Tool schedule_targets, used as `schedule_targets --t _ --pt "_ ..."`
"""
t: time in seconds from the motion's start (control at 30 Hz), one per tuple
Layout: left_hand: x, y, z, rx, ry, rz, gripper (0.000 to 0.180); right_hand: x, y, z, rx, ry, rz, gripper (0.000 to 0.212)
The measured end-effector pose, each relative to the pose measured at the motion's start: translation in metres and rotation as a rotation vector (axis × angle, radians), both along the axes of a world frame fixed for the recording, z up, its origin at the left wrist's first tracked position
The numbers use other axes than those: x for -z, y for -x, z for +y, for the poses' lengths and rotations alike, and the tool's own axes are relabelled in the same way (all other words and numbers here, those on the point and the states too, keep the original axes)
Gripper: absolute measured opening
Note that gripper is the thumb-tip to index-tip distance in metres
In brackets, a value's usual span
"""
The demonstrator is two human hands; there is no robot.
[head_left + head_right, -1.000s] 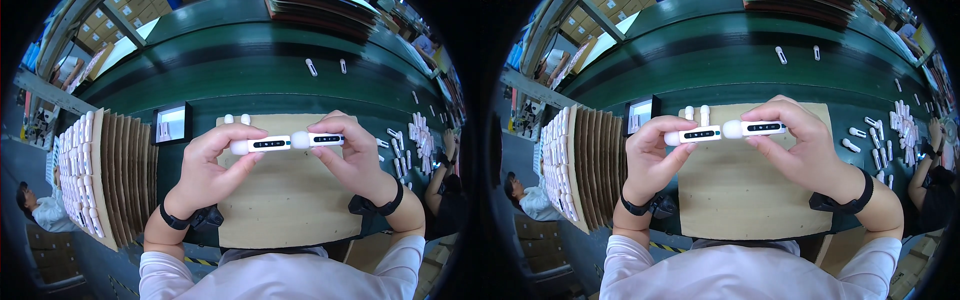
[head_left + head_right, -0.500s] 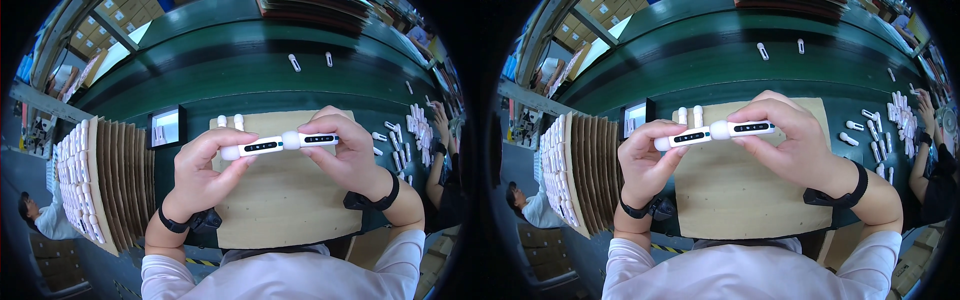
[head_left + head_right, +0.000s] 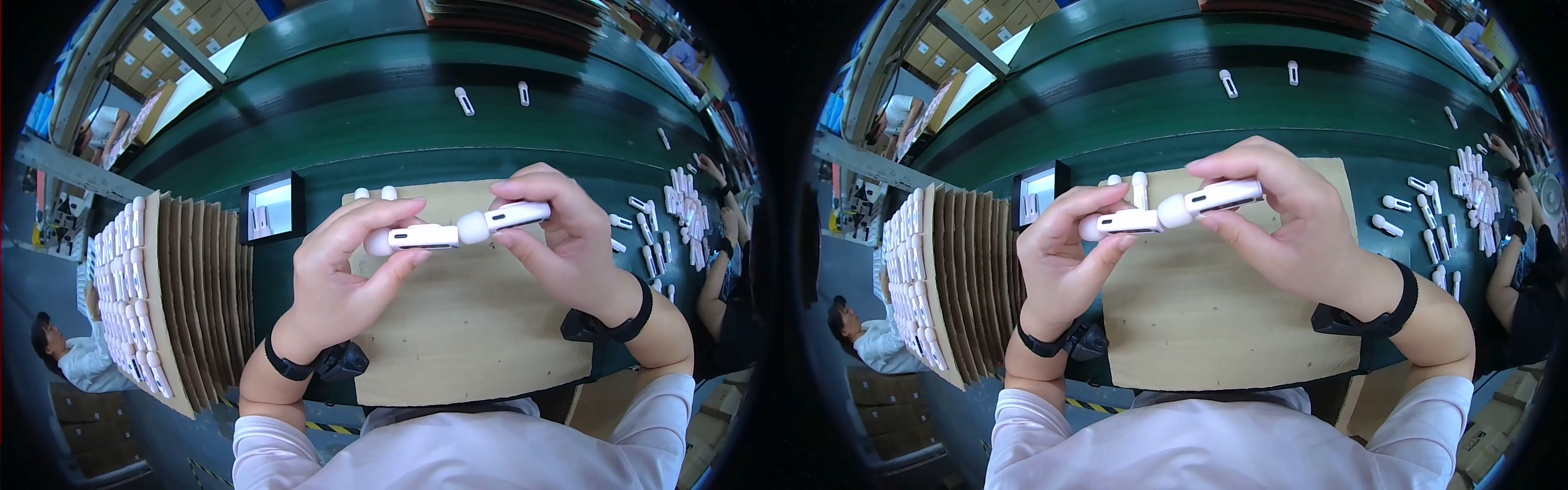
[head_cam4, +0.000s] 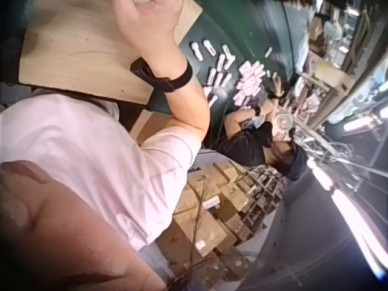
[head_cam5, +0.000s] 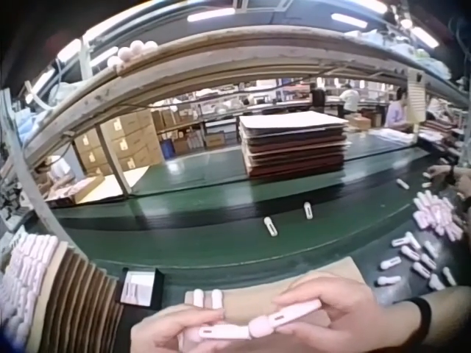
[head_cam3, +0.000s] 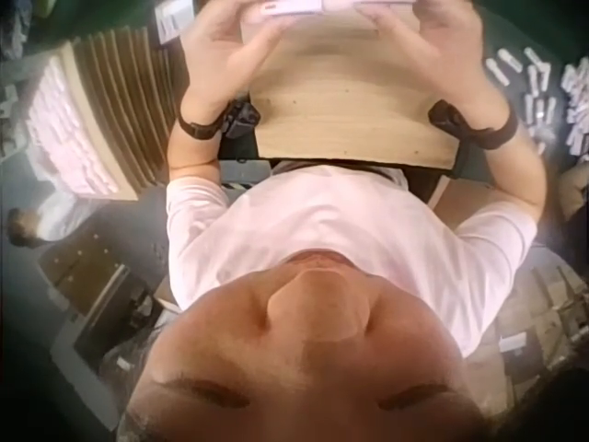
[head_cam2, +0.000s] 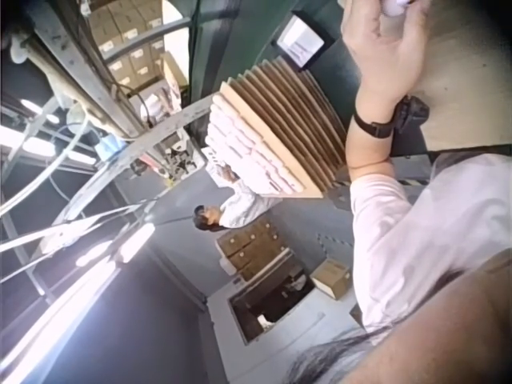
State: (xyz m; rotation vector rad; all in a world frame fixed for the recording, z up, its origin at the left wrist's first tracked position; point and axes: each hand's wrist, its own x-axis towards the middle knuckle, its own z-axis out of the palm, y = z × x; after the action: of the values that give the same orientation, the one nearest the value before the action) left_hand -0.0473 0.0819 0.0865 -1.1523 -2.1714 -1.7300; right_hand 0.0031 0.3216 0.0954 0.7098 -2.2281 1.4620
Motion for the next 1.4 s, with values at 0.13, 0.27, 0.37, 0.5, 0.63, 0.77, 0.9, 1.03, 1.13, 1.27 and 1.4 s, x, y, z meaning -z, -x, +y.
schedule_targets --t 0.13,0.27,0.37,0.5,0.63,0.77,0.9,1.03,1.13,1.27,1.4 --pt "0.0 0.004 0.004 0.001 0.034 0.041 0.028 0.005 0.001 0.001 -0.097 0.254 -0.121 0.031" --pt "0.005 0.012 0.002 -0.003 0.038 0.077 0.028 -0.001 0.004 0.008 -0.049 0.047 0.019 0.034" --pt "0.007 0.012 0.003 0.023 0.03 0.091 0.029 -0.008 0.001 0.002 -0.025 -0.236 0.078 0.038" --pt "0.006 0.008 0.01 0.081 0.025 0.125 0.031 -0.001 0.0 -0.013 -0.014 -0.277 0.156 0.038" --pt "0.003 0.004 0.014 0.076 0.055 0.212 0.033 0.003 0.002 -0.02 -0.031 -0.148 0.141 0.037" --pt "0.003 0.002 0.015 0.069 0.094 0.262 0.034 0.007 0.003 -0.019 -0.048 -0.104 0.11 0.035" --pt "0.008 0.001 0.013 0.041 0.162 0.272 0.034 0.009 0.006 -0.012 -0.073 -0.214 0.042 0.032" --pt "0.019 0.008 0.006 0.022 0.255 0.232 0.034 0.023 0.012 -0.003 -0.058 -0.27 -0.113 0.027" --pt "0.025 0.015 0.004 -0.016 0.313 0.182 0.032 0.031 0.022 0.0 -0.039 -0.315 -0.164 0.023" --pt "0.03 0.028 0.008 -0.036 0.414 0.196 0.026 0.041 0.038 0.003 0.01 -0.392 -0.08 0.017" --pt "0.042 0.033 0.017 -0.041 0.429 0.544 0.018 0.052 0.039 0.002 0.021 -0.524 0.076 0.014"
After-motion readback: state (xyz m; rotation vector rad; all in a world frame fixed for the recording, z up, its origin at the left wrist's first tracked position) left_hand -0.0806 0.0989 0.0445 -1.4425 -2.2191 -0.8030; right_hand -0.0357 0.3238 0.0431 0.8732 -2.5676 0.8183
